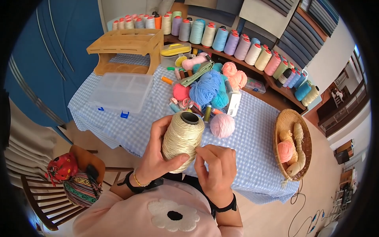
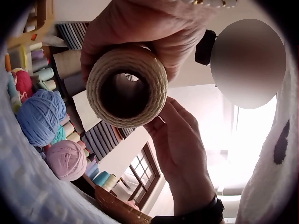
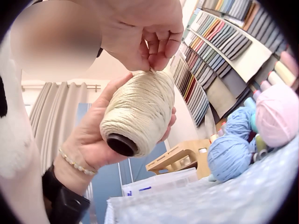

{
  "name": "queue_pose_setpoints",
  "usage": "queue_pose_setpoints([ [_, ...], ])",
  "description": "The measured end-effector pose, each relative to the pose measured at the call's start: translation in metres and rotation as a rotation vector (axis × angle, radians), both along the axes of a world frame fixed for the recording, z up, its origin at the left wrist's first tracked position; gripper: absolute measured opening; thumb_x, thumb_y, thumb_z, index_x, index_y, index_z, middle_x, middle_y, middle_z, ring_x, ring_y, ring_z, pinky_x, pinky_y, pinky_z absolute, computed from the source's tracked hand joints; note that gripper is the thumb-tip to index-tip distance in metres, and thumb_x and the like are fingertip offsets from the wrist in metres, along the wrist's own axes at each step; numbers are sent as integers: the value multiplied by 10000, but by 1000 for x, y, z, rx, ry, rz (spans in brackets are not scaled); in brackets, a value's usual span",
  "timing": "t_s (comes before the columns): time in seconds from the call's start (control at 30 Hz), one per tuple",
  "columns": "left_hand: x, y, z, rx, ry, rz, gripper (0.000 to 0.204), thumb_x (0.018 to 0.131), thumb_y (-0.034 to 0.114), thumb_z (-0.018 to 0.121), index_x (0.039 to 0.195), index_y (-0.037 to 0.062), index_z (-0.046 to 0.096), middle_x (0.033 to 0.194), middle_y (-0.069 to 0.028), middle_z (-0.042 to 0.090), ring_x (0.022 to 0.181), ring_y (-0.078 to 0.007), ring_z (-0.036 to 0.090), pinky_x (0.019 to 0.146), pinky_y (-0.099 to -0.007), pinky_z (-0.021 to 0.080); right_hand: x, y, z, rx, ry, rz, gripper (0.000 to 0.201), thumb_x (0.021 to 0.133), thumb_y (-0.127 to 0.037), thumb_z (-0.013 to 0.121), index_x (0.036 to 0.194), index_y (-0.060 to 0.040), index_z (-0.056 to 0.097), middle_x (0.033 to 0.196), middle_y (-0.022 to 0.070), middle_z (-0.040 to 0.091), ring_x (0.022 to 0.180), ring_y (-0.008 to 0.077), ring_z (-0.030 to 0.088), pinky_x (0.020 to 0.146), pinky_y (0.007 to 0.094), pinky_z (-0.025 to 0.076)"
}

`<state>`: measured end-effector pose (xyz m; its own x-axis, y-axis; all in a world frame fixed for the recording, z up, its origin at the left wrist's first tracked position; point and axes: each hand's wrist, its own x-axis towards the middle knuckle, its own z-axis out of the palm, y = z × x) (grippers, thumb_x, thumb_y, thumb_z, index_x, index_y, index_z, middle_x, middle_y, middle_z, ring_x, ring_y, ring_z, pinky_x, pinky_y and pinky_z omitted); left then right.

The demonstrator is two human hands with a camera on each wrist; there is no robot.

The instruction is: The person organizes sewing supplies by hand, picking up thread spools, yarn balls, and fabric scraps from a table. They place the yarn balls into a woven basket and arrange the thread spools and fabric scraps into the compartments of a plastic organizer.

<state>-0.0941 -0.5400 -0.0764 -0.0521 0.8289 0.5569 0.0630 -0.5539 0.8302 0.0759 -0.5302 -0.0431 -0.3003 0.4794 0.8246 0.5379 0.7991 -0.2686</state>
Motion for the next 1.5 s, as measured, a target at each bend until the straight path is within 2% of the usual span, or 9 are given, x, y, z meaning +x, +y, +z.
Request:
queue_pose_setpoints([
  [0.13, 0, 10, 2, -8, 8, 17, 846, 796, 180, 811, 1430, -22, 290, 1361, -199, 472, 1252, -286, 513, 1046, -410, 426, -1, 14, -2, 197, -138, -100, 378, 708, 65, 747, 1047, -55, 632, 907, 52, 624, 745, 219, 589, 642, 343, 415],
  [0.47, 9, 37, 14, -24, 32, -19, 823, 783, 160, 811, 1425, -22, 330, 1316, -193, 520, 1227, -276, 539, 1035, -396, 431, 8, 38, 4, 160, -145, -180, 299, 701, 59, 703, 953, -60, 593, 877, 47, 588, 733, 213, 563, 638, 344, 386],
  [0.53, 8, 44, 14, -11, 72, -21, 821, 781, 160, 813, 1425, -17, 336, 1317, -190, 521, 1224, -274, 543, 1032, -395, 433, 13, 40, 11, -85, -101, -61, 226, 724, 50, 658, 909, -50, 575, 837, 56, 559, 747, 219, 551, 664, 347, 404],
  [0.57, 7, 47, 14, 3, 108, -18, 820, 779, 159, 816, 1426, -12, 342, 1319, -187, 523, 1222, -273, 546, 1029, -395, 436, 16, 41, 12, -85, -98, -65, 226, 724, 50, 658, 909, -50, 575, 837, 56, 559, 747, 219, 551, 664, 347, 404],
  [0.63, 9, 51, 18, 1, 104, -48, 819, 780, 168, 817, 1426, -9, 346, 1319, -185, 523, 1221, -272, 548, 1027, -394, 437, 22, 41, 13, -488, 129, 150, 181, 748, 42, 623, 905, -31, 572, 822, 78, 542, 760, 223, 540, 696, 335, 425],
  [0.67, 9, 52, 19, -3, 99, -74, 818, 782, 176, 818, 1427, -6, 349, 1318, -183, 523, 1220, -272, 549, 1026, -394, 438, 24, 41, 12, -592, 214, 213, 135, 785, 35, 598, 901, -26, 565, 837, 70, 537, 773, 182, 526, 738, 302, 435],
  [0.87, 13, 54, 21, -80, 96, -135, 818, 797, 210, 810, 1430, -12, 342, 1315, -187, 522, 1213, -277, 552, 1022, -398, 442, 33, 43, 8, -884, 513, 390, 96, 849, 25, 591, 931, -24, 578, 876, 26, 521, 816, 119, 491, 771, 267, 428],
  [1.17, 14, 66, 17, -104, 70, -121, 787, 802, 193, 790, 1416, -18, 346, 1314, -195, 507, 1236, -285, 522, 1039, -412, 422, 26, 48, 4, -633, 275, 228, 163, 810, 33, 650, 941, -34, 581, 854, 63, 518, 789, 190, 509, 738, 314, 431],
  [1.5, 15, 70, 17, -98, 85, -141, 771, 801, 184, 788, 1410, -12, 359, 1289, -188, 521, 1214, -285, 544, 1024, -403, 436, 30, 54, 4, -617, 224, 200, 210, 775, 5, 741, 883, -46, 569, 794, 45, 521, 740, 188, 510, 708, 312, 432],
])
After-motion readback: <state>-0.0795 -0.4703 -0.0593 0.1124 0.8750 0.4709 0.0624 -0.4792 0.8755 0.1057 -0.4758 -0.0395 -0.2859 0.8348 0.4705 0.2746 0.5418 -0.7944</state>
